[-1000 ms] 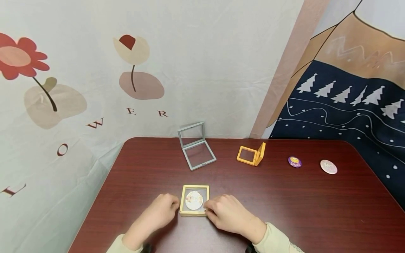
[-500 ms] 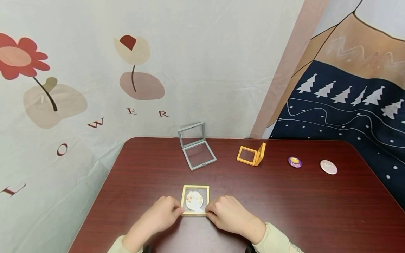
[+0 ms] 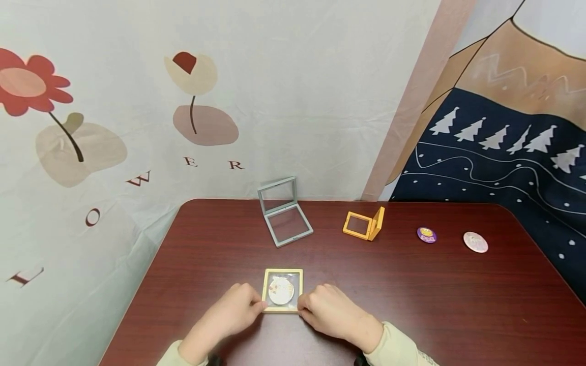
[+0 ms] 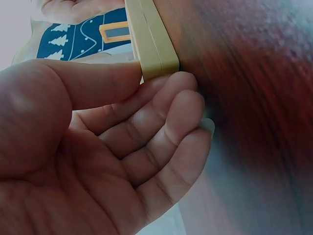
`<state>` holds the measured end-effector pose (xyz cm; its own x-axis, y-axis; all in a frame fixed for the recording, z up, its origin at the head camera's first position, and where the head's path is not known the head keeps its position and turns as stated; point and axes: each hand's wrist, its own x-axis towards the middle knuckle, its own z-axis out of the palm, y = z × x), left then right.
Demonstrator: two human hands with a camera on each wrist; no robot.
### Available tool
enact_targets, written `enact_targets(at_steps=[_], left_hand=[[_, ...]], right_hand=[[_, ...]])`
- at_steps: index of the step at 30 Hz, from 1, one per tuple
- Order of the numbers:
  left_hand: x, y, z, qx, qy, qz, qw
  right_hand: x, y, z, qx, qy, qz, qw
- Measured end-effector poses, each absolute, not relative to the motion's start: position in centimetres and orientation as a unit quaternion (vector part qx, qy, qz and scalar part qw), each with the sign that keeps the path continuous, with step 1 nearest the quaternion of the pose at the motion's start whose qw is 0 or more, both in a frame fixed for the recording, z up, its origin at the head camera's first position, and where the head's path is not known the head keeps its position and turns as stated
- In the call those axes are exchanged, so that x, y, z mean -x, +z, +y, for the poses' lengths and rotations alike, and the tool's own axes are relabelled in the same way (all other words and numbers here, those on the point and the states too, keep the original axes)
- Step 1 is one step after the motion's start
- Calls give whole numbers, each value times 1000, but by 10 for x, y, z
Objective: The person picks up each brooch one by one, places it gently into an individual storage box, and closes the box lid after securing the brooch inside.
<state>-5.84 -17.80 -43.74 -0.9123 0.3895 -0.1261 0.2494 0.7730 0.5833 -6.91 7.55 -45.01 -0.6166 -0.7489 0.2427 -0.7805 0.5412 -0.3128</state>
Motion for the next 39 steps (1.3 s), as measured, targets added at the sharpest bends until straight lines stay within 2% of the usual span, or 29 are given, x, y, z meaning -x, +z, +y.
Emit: enact_targets(at_steps=[6, 17, 30, 39], left_hand=[[58, -438, -178, -172, 292, 934, 117], [59, -437, -177, -160, 303, 930, 134], [60, -434, -176, -162, 297, 930, 146], [61, -433, -176, -156, 299, 928, 156]], right_hand=[[68, -451, 75, -437, 196, -877, 44], [70, -441, 94, -415, 207, -882, 87], [79, -440, 157, -386, 228, -870, 204], [77, -440, 206, -338, 229, -882, 235]])
